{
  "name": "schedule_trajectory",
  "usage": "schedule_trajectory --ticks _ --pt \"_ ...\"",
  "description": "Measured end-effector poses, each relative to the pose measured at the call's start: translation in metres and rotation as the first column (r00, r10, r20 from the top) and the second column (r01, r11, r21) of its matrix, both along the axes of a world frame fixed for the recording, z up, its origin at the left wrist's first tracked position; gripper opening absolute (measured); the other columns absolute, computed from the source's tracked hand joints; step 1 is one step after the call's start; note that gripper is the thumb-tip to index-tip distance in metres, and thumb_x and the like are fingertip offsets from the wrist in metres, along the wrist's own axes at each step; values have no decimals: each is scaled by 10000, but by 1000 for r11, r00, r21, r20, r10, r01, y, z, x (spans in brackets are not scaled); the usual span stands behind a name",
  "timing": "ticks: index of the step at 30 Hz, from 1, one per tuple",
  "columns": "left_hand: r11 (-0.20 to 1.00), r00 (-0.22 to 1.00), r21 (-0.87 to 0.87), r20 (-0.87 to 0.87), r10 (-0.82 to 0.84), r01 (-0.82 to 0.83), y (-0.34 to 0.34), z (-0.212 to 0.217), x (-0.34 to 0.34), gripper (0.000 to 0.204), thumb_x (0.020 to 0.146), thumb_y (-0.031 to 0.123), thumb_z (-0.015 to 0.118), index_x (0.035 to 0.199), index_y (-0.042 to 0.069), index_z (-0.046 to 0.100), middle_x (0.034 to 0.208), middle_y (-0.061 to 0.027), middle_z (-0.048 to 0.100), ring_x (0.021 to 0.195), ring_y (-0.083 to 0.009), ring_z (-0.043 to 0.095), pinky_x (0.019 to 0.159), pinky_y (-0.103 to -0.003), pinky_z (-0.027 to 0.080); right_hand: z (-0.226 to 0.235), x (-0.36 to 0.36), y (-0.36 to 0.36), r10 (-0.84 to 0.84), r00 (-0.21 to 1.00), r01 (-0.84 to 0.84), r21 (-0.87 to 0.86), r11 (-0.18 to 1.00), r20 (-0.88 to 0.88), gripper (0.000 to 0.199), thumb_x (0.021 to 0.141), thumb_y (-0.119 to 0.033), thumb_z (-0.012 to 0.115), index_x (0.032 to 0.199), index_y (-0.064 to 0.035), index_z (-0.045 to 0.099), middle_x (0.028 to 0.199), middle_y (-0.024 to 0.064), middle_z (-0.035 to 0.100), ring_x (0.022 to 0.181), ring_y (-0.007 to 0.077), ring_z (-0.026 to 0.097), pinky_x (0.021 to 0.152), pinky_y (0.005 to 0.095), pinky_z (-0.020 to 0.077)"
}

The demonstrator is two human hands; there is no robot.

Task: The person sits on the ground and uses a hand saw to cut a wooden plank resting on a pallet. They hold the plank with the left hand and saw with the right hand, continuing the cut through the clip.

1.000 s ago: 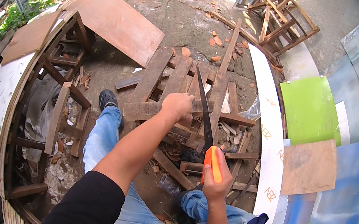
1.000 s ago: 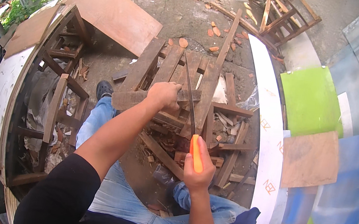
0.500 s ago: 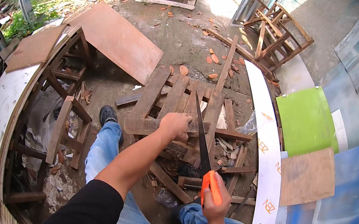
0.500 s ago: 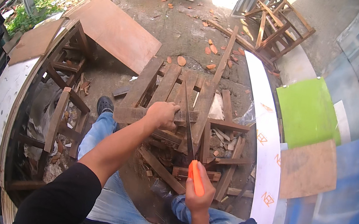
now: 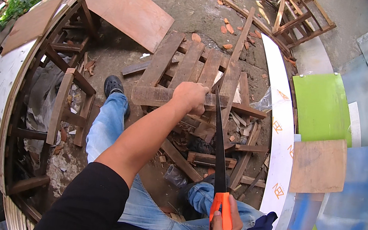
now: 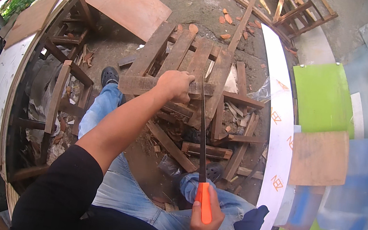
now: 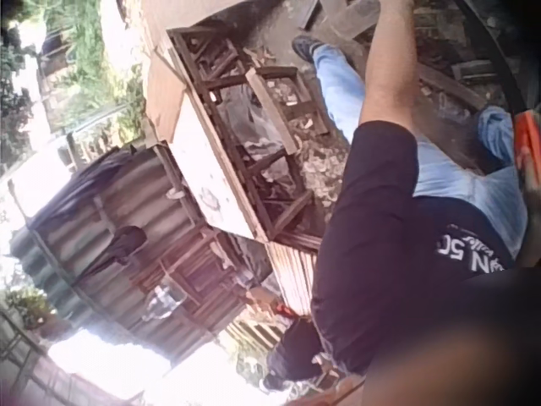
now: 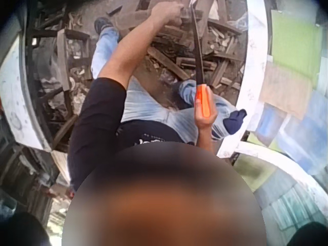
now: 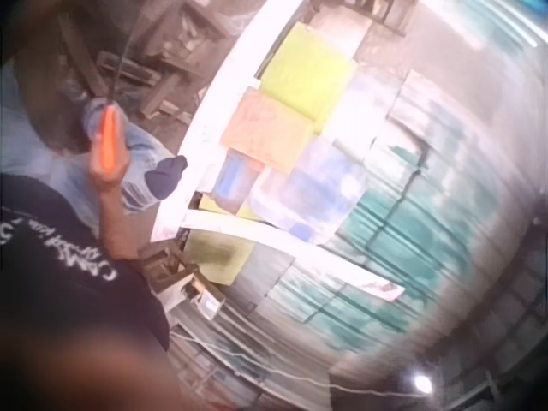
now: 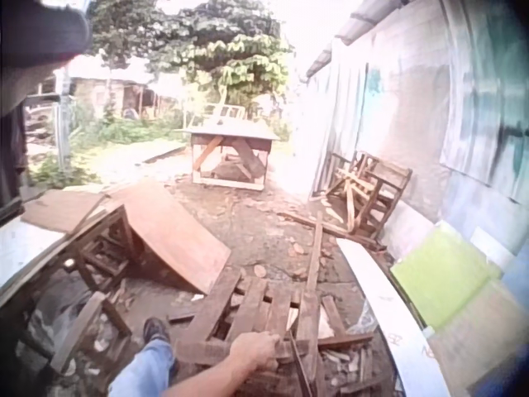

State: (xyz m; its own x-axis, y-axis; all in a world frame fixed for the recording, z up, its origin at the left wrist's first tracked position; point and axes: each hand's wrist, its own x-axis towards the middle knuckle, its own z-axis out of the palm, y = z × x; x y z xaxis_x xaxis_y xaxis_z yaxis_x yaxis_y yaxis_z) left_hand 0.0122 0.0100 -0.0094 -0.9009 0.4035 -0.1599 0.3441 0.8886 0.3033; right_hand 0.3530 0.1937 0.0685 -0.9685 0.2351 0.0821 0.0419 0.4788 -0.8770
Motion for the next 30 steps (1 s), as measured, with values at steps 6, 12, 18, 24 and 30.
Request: schedule_trajectory --ticks 6,12,18,24,30 --pt "994 994 30 -32 -107 108 -2 3 15 557 694 223 743 1242 134 696 1201 -101 724 1101 -304 704 901 -433 586 -25 -82 -15 77 989 -74 36 997 -122 528 870 -2 639 1389 77 579 1269 236 700 1163 278 699 1013 344 515" --pt "1000 999 7 48 -1 1 2 11 11 578 701 228 743 1271 149 688 1230 -104 715 1119 -308 699 926 -437 578 -36 -119 -19 59 988 -61 -7 998 -142 522 887 5 625 1402 68 574 1326 248 670 1224 281 669 1049 348 495" --pt "1000 998 -24 67 7 -5 4 10 4 622 692 253 758 1298 140 669 1259 -110 701 1131 -315 688 944 -448 570 -38 -10 -17 -22 998 23 5 1000 -67 530 846 7 656 1367 80 594 1225 259 711 1105 287 730 966 339 546" --pt "999 998 -5 35 -53 53 1 5 7 634 701 284 760 1312 147 663 1270 -95 694 1148 -309 678 963 -441 562 -23 -23 -9 50 993 -51 -2 999 -109 534 843 -4 650 1366 84 593 1240 258 704 1116 299 725 983 360 542" --pt "1000 1000 -2 28 7 -7 1 11 8 662 687 295 763 1325 153 656 1293 -85 682 1171 -302 671 990 -438 553 -45 -131 -21 64 978 -61 23 998 -201 533 876 15 631 1404 57 577 1311 236 682 1215 281 674 1037 337 504"
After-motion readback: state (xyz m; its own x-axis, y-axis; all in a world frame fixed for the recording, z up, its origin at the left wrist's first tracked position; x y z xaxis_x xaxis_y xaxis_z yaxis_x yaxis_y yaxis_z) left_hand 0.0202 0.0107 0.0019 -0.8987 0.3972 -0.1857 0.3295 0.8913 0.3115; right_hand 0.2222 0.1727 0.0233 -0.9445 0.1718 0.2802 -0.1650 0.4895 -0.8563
